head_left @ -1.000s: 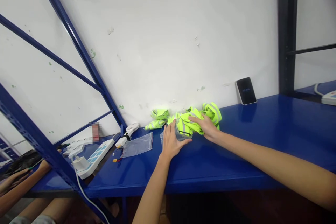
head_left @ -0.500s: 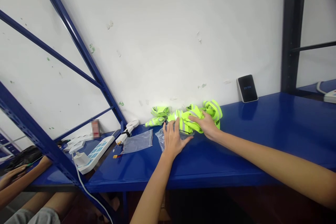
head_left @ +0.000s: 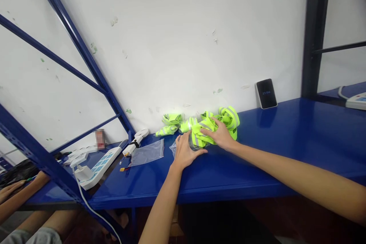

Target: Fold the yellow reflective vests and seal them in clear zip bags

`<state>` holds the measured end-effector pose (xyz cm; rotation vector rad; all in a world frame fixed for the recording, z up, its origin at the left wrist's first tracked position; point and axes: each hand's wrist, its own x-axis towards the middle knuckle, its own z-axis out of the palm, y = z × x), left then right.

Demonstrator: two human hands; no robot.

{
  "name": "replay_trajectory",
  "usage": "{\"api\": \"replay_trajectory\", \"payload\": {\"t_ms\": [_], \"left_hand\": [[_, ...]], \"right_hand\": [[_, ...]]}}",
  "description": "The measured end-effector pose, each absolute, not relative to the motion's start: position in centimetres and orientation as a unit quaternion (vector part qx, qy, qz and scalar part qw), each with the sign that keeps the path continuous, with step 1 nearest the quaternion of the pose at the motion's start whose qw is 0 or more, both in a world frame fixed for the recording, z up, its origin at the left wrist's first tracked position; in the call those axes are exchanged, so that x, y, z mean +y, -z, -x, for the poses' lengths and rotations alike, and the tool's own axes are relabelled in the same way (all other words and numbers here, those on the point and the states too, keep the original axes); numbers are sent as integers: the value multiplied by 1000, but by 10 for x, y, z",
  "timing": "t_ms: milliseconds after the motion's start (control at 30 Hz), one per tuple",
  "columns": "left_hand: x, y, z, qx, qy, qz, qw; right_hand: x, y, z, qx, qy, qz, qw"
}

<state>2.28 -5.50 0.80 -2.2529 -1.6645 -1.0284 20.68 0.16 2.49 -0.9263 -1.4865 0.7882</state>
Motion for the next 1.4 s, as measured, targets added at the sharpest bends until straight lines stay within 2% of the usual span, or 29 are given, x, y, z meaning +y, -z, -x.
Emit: {"api": "replay_trajectory", "payload": {"t_ms": [300,700,900,1167,1400], "left_hand": [[-62,-12,-17,-560,380,735,35],[-66,-15,-23,-556,409,723,-21],[-69,-18,-24,-541,412,731,-47],[-67,-19,-29,-549,443,709,-7],[-65,-14,-29,-542,416,730,-30]], "right_hand": [[0,-27,-214,-638,-354,398,556],[-7,-28,-223,-718,-330,297,535],[-3,-34,-231,-713,-377,283,519],[-3,-40,-234,-712,-362,295,525],[-6,-49,-243,-828,-345,192,397]]}}
